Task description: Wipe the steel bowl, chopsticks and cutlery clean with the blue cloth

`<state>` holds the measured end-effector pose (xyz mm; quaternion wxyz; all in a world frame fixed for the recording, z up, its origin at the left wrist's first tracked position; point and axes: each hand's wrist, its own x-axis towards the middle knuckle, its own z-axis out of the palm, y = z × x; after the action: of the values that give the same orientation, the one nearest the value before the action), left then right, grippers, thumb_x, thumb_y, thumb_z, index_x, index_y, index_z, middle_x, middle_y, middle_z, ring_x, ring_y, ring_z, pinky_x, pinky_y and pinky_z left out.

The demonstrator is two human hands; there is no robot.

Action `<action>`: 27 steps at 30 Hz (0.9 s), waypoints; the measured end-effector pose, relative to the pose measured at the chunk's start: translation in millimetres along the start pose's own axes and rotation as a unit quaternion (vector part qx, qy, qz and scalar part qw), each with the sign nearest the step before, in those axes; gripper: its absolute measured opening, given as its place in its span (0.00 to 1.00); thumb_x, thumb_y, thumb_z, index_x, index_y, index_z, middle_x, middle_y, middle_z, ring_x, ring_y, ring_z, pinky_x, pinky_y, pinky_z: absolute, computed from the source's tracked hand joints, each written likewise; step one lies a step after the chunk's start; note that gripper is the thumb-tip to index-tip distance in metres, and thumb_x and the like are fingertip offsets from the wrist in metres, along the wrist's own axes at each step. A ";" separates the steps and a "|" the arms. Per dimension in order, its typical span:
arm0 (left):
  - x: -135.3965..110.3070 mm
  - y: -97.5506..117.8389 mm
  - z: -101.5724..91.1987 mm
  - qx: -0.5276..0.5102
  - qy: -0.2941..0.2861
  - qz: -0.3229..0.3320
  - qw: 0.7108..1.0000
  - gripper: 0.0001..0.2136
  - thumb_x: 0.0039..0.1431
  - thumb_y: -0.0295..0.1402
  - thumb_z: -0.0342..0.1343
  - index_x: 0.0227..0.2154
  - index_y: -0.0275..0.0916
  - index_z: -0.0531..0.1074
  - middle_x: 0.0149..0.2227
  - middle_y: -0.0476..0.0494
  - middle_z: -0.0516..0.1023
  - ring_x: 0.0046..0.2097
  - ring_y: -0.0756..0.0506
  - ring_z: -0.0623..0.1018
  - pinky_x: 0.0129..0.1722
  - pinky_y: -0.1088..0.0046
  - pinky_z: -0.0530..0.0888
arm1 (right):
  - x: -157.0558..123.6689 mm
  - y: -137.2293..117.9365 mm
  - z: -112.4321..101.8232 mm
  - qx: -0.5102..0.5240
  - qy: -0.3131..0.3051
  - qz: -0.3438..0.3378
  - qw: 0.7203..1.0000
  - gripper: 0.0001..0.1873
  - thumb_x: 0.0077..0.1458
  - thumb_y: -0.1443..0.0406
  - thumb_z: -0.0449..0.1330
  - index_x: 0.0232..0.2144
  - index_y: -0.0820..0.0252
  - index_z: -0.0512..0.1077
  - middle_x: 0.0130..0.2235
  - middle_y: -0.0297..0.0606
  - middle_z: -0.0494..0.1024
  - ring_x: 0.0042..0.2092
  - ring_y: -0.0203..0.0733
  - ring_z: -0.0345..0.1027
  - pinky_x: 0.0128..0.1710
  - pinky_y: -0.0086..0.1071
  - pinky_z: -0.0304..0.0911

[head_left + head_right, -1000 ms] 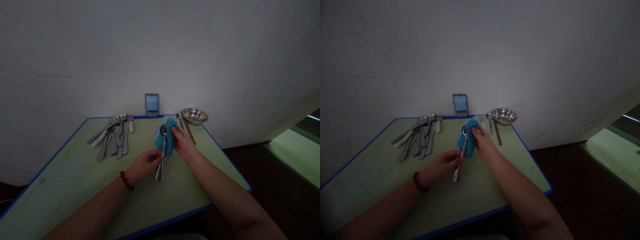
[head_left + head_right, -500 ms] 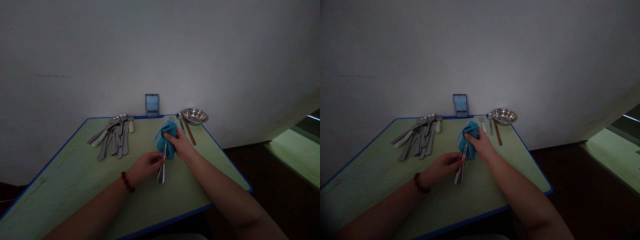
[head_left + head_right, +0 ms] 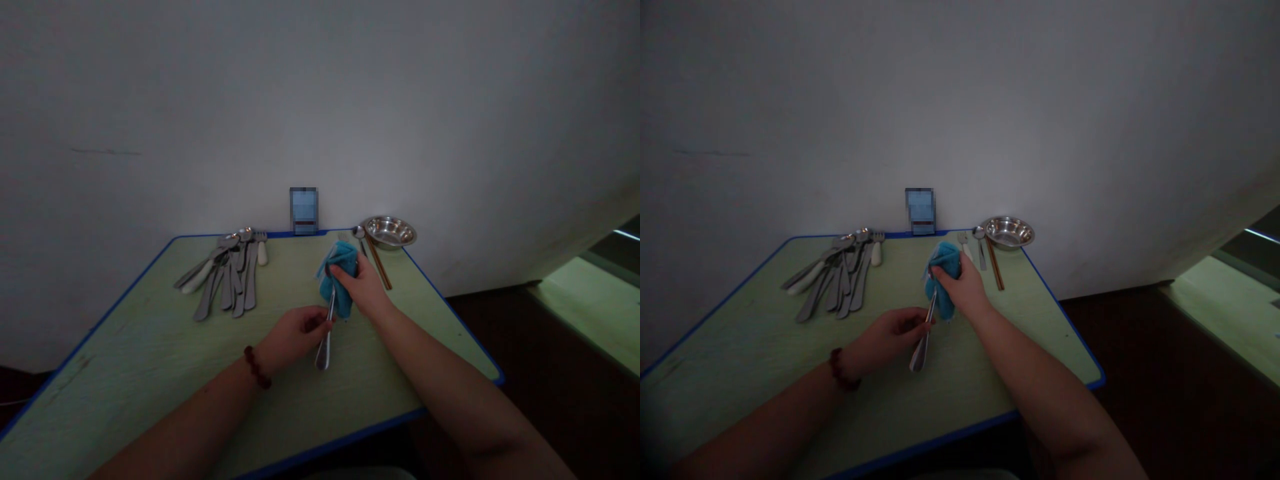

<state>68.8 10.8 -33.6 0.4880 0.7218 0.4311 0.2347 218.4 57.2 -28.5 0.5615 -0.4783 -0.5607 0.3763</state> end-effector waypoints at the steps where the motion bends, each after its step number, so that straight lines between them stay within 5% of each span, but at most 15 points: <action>1: -0.1 0.2 0.2 0.003 0.002 0.001 1.000 0.11 0.49 0.38 0.47 0.28 0.36 0.69 0.23 0.50 0.69 0.26 0.51 0.67 0.26 0.77 0.63 | 0.2 -0.8 -0.8 -0.006 0.003 -0.006 1.000 0.15 0.40 0.57 0.59 0.33 0.54 0.66 0.31 0.32 0.71 0.32 0.38 0.65 0.34 0.35 0.63; 13: 1.6 0.6 1.9 -0.085 -0.004 -0.056 0.995 0.10 0.47 0.38 0.51 0.26 0.35 0.68 0.20 0.53 0.66 0.23 0.53 0.65 0.25 0.77 0.63 | 3.0 -8.5 -8.1 -0.175 0.031 -0.063 0.982 0.16 0.43 0.56 0.56 0.34 0.57 0.66 0.30 0.34 0.71 0.30 0.38 0.64 0.32 0.33 0.59; 27: 3.1 4.4 4.7 -0.177 0.016 -0.071 0.982 0.11 0.44 0.36 0.54 0.29 0.35 0.65 0.19 0.55 0.65 0.22 0.55 0.65 0.23 0.78 0.63 | 1.5 -15.2 -11.6 -0.237 0.059 -0.080 0.966 0.17 0.45 0.55 0.53 0.38 0.56 0.65 0.29 0.37 0.71 0.31 0.43 0.64 0.32 0.35 0.57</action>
<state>75.7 10.4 -31.8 0.6166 0.5878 0.4406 0.2831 228.2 53.4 -12.6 0.4922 -0.5726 -0.6365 0.1573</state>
